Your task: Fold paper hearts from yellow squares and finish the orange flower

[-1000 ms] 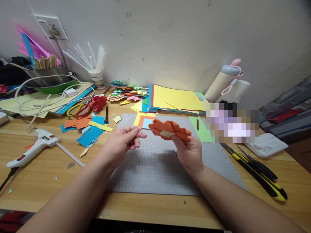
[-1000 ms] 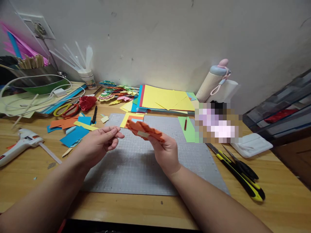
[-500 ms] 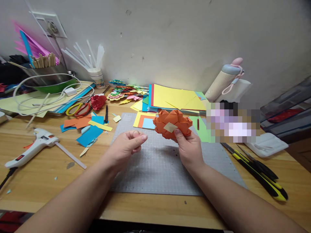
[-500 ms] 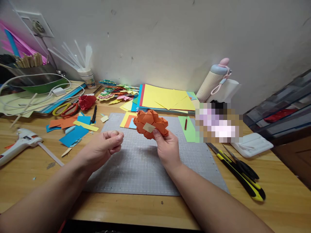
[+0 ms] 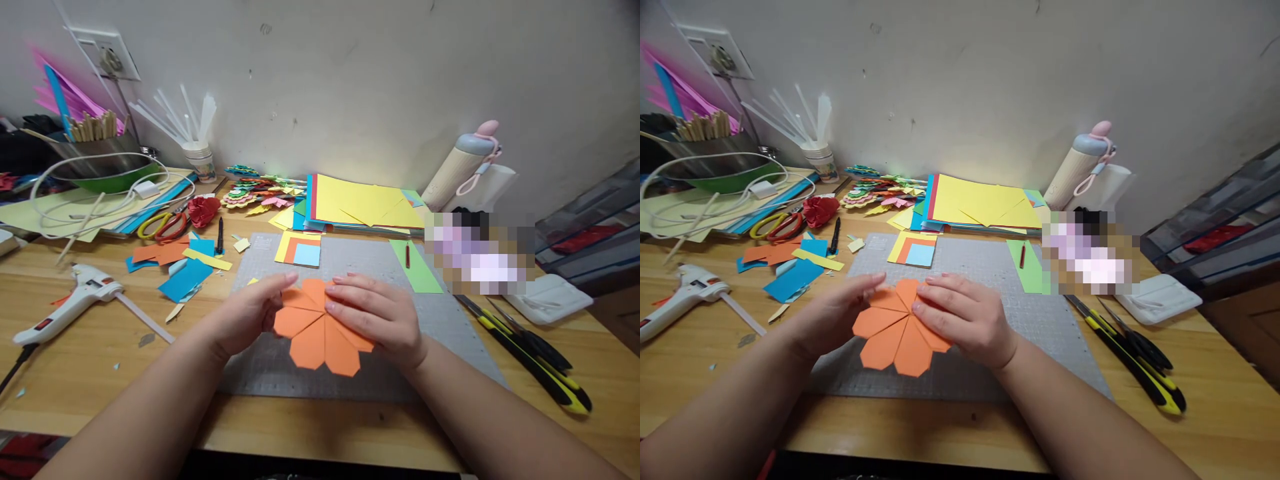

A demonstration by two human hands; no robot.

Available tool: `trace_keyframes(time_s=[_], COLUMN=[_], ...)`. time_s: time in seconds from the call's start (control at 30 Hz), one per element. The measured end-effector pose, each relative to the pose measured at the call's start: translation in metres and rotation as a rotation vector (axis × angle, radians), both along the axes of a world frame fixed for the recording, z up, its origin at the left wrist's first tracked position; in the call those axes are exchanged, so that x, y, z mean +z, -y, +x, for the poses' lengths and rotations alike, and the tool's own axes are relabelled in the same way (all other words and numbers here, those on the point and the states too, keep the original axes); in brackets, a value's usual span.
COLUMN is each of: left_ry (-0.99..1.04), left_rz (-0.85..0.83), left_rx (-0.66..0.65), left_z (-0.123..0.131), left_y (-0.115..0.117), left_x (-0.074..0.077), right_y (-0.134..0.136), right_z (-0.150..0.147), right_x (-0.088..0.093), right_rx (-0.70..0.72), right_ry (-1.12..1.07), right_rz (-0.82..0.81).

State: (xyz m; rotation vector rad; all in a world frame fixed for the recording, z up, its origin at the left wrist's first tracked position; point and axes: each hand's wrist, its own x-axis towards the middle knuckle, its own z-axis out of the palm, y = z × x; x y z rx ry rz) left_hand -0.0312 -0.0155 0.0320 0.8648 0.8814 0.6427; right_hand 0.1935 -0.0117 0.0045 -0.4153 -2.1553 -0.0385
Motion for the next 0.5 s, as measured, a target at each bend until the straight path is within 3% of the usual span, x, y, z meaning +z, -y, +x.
trace_keyframes(time_s=[0.2,0.5], left_ry=[-0.013,0.0], left_rz=[-0.125,-0.155], left_rx=[-0.211,-0.194], left_z=[0.0,0.001], left_y=[0.002,-0.001], left_x=[-0.004,-0.01], right_y=[0.001,0.003], right_z=[-0.006,-0.007], right_x=[0.005,0.004], right_rx=[0.027,0.071], right_ry=[0.109,0.173], right_rz=[0.106,0.032])
